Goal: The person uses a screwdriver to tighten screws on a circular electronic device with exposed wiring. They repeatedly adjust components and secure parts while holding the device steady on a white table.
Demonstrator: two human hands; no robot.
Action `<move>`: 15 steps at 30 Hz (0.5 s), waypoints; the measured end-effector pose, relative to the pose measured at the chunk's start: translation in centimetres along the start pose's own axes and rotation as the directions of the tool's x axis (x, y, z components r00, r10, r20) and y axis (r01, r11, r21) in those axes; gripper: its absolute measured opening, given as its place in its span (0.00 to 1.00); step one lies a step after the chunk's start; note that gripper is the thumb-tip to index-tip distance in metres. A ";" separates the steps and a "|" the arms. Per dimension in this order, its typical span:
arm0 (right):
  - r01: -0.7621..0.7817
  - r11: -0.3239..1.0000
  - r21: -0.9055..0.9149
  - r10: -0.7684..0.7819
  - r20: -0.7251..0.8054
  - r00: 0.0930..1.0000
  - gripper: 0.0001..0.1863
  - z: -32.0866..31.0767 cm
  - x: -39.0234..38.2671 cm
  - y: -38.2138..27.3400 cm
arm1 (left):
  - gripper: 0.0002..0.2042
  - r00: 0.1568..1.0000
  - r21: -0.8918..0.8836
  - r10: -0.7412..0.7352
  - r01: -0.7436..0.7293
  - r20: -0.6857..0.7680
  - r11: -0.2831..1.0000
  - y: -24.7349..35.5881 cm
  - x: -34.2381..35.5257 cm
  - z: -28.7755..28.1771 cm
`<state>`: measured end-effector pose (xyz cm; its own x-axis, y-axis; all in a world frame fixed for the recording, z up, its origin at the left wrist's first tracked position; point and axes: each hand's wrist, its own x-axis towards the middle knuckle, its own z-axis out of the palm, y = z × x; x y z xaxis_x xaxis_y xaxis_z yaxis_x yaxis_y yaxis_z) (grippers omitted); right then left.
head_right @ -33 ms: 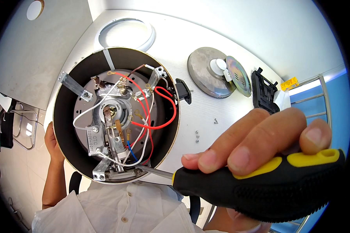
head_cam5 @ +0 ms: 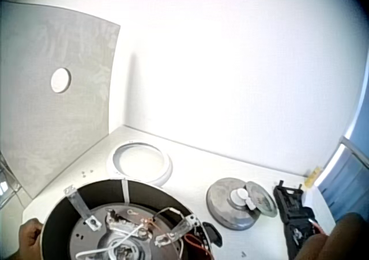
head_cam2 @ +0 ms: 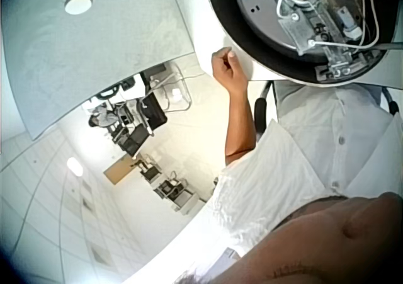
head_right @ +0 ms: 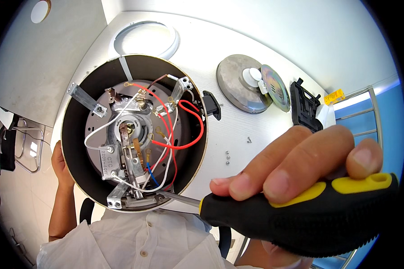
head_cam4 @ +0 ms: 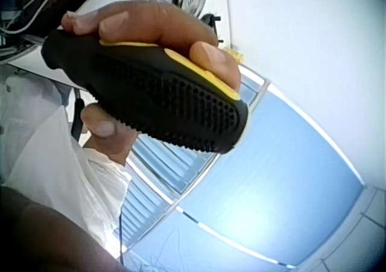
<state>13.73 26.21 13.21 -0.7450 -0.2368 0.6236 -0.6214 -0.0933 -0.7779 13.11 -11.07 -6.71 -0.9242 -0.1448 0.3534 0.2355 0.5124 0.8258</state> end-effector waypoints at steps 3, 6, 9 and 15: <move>0.008 1.000 -0.006 -0.008 -0.010 1.000 0.32 0.1 -0.1 -0.1 | 0.02 1.000 -0.002 -0.005 0.005 -0.001 1.000 0.0 0.0 0.0; -0.010 0.999 -0.032 0.010 0.002 1.000 0.32 -0.2 0.0 -0.6 | 0.02 1.000 -0.002 -0.004 0.004 -0.002 1.000 0.0 0.0 0.0; -0.002 0.998 -0.057 0.003 0.015 1.000 0.32 -0.4 0.0 -0.9 | 0.03 1.000 -0.009 -0.001 0.001 -0.003 1.000 0.0 0.0 0.1; 0.056 0.996 -0.062 -0.056 0.011 0.998 0.31 -0.8 0.2 -1.3 | 0.03 1.000 -0.023 -0.010 0.010 0.000 1.000 -0.1 0.0 0.0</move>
<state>14.18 27.08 14.41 -0.7066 -0.2414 0.6651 -0.6762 -0.0465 -0.7353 13.10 -11.11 -6.80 -0.9264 -0.1503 0.3453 0.2330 0.4916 0.8391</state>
